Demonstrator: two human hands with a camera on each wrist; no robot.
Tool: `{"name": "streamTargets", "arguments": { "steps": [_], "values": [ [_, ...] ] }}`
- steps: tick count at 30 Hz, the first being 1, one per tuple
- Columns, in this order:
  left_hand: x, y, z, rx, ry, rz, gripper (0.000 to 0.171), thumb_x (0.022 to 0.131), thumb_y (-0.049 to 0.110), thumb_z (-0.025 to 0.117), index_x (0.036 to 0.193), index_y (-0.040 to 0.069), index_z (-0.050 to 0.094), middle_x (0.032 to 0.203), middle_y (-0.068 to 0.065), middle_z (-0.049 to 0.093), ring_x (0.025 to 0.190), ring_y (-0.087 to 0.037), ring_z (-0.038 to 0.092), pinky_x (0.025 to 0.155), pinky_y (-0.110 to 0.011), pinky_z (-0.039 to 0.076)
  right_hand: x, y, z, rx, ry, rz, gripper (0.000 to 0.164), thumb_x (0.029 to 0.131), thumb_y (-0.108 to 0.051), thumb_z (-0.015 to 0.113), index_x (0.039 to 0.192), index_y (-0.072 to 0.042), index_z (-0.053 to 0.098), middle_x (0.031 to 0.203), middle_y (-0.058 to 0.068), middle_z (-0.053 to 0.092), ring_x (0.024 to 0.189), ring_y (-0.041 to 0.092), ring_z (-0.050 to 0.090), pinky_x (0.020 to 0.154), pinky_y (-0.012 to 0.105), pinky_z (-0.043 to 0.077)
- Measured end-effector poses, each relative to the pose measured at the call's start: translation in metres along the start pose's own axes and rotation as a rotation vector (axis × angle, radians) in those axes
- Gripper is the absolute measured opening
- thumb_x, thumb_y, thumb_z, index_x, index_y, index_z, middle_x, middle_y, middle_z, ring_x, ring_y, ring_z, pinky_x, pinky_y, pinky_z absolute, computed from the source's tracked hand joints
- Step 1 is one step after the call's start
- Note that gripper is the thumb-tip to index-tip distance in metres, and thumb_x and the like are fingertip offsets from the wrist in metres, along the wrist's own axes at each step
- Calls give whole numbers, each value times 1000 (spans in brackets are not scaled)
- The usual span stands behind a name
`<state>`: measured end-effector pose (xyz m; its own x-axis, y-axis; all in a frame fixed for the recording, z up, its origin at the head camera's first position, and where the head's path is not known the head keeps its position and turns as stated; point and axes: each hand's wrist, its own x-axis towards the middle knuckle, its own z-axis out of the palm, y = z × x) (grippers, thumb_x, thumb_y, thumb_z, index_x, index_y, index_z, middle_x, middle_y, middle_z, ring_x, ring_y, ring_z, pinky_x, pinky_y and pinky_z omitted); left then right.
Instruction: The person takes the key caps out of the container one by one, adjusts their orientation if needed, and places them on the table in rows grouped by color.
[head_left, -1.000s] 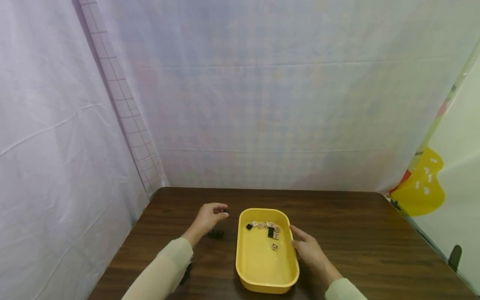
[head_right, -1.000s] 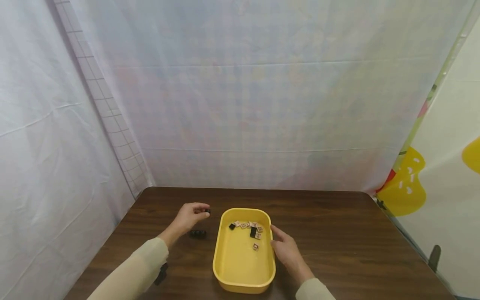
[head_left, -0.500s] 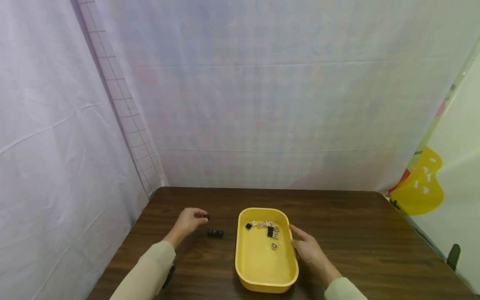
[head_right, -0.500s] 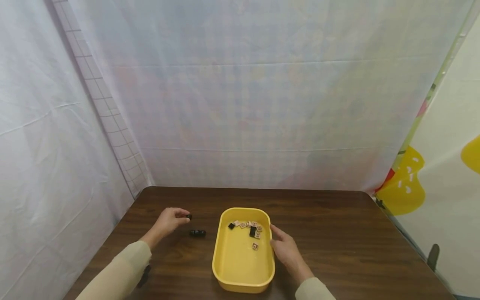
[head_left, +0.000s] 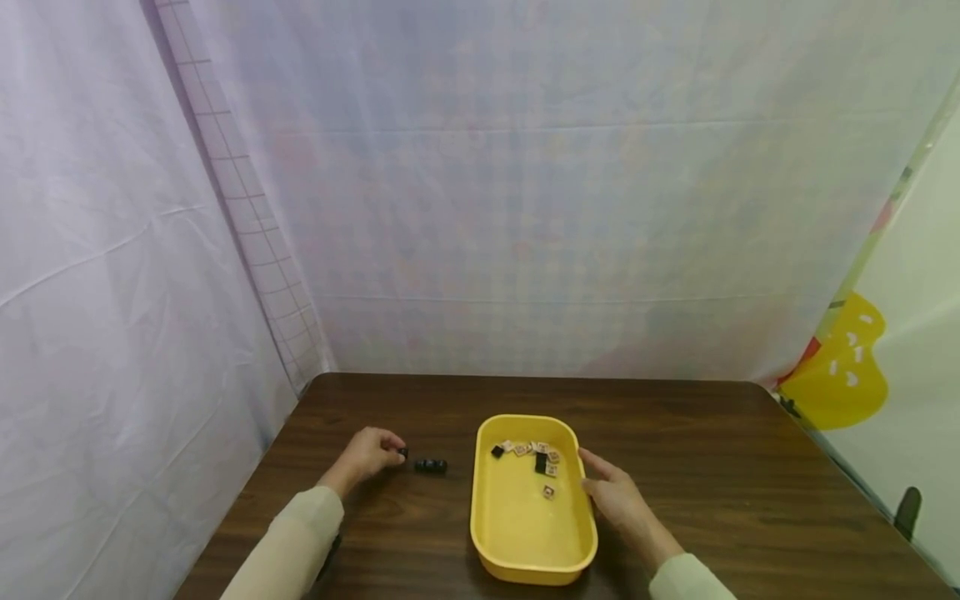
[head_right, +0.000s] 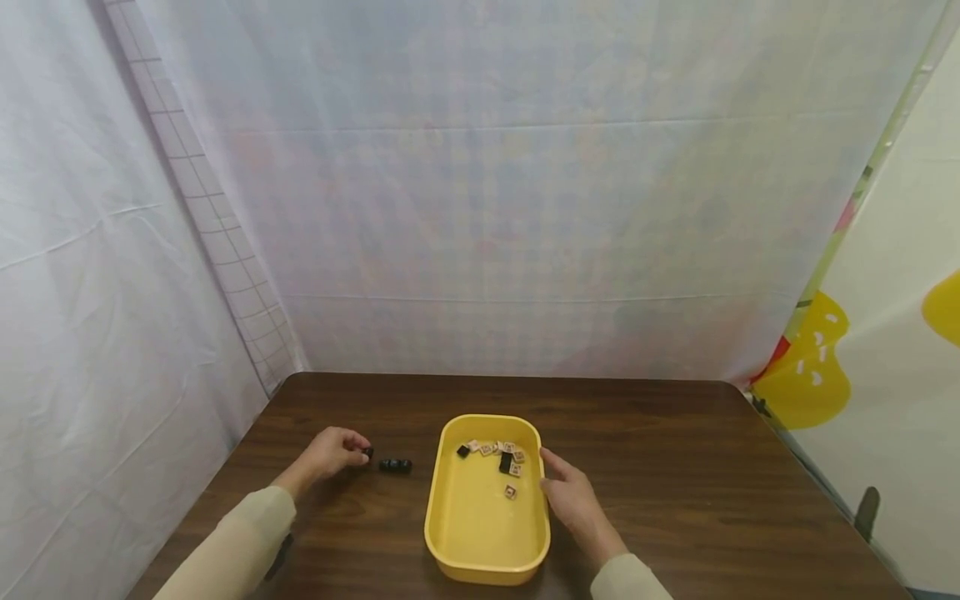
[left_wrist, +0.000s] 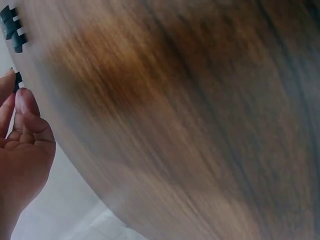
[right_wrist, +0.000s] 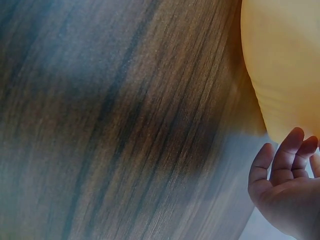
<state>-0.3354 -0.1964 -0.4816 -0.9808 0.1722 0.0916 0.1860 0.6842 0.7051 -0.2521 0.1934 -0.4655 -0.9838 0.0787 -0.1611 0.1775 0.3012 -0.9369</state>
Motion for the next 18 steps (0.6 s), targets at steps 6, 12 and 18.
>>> {"name": "streamTargets", "arguments": {
  "steps": [6, 12, 18],
  "values": [
    [-3, 2, 6, 0, -30, -24, 17, 77, -1, 78, 93, 0, 73, 78, -2, 63, 73, -15, 57, 67, -31, 50, -1, 0, 0, -4, 3, -9, 52, 98, -3, 49, 150, -1, 39, 78, 8, 63, 50, 12, 43, 49, 28, 42],
    [-4, 2, 10, 8, -61, -37, 17, 78, -1, 78, 94, 0, 72, 79, -2, 62, 74, -16, 57, 68, -31, 49, -1, -1, 0, 7, 9, -10, 53, 97, -1, 49, 149, 0, 40, 107, 21, 66, 65, 18, 59, 59, 33, 50],
    [-2, 2, 12, 3, -69, -37, 17, 78, -1, 77, 95, 0, 73, 78, -1, 62, 73, -15, 56, 66, -29, 48, 0, -1, 0, 9, 11, -4, 53, 97, -2, 49, 149, -1, 40, 104, 20, 67, 64, 18, 58, 57, 32, 49]
  ]
}}
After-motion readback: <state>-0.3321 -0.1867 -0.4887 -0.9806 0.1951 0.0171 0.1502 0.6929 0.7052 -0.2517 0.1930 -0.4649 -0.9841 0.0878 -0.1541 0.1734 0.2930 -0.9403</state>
